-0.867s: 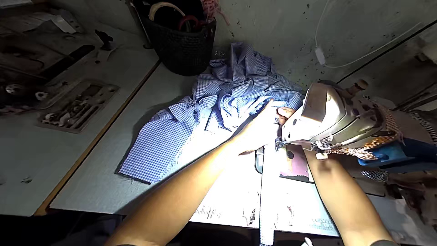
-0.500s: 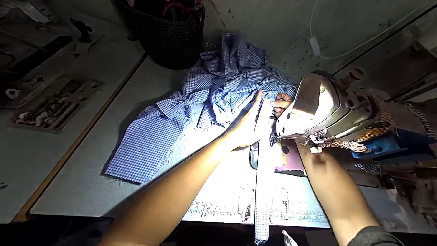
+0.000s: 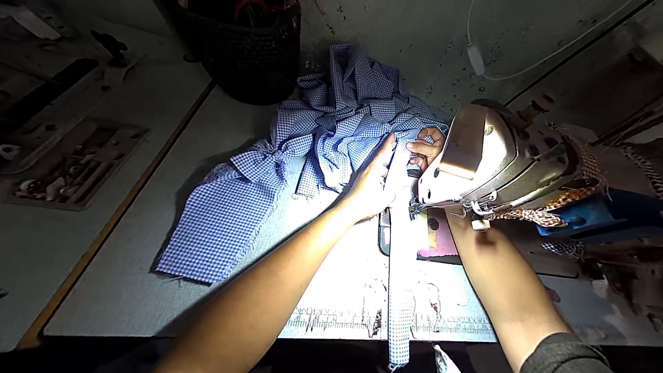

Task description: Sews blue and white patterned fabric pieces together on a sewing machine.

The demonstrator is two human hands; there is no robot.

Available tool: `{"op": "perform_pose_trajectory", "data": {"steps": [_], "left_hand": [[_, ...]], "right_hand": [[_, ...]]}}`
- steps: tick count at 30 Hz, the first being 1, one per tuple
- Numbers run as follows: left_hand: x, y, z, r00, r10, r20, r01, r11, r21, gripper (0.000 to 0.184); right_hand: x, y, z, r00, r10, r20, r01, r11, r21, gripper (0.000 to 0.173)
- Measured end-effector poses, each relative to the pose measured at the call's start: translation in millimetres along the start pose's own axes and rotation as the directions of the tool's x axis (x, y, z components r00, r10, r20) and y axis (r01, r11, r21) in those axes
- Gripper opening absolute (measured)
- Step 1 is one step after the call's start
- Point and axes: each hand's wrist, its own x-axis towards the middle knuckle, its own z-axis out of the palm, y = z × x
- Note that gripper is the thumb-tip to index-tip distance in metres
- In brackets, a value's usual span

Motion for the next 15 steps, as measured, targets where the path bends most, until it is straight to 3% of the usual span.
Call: {"op": "perform_pose_trajectory", "data": {"steps": [3, 6, 9, 10, 12, 15], "left_hand": [[-1, -6, 3, 0.988, 0.152, -0.019, -0.149, 0.984, 0.1, 0.084], [1, -8, -6, 0.975, 0.193, -0.111, -0.152, 0.942, 0.3, 0.045], [5, -5, -19, 0.984, 0.083, -0.158, -0.016, 0.924, 0.382, 0.054], [6, -6, -19, 0.984, 0.081, -0.16, -0.007, 0.909, 0.416, 0.057], [7, -9, -16, 0.978, 0.146, -0.15, -0.048, 0.854, 0.519, 0.052], [6, -15, -15, 0.94, 0.336, -0.063, -0.233, 0.763, 0.603, 0.038]], "right_hand": [[-1, -1, -1, 0.996, -0.078, 0.03, 0.078, 0.997, 0.004, 0.032], [7, 4, 0, 0.969, -0.232, 0.083, 0.235, 0.971, -0.033, 0.04], [12, -8, -16, 0.936, -0.177, 0.305, 0.284, 0.89, -0.356, 0.045], [13, -14, -21, 0.929, -0.129, 0.346, 0.294, 0.825, -0.482, 0.05], [10, -22, -21, 0.962, -0.043, 0.271, 0.236, 0.636, -0.735, 0.057], [-14, -10, -23, 0.997, 0.076, 0.021, 0.011, 0.128, -0.992, 0.043]]}}
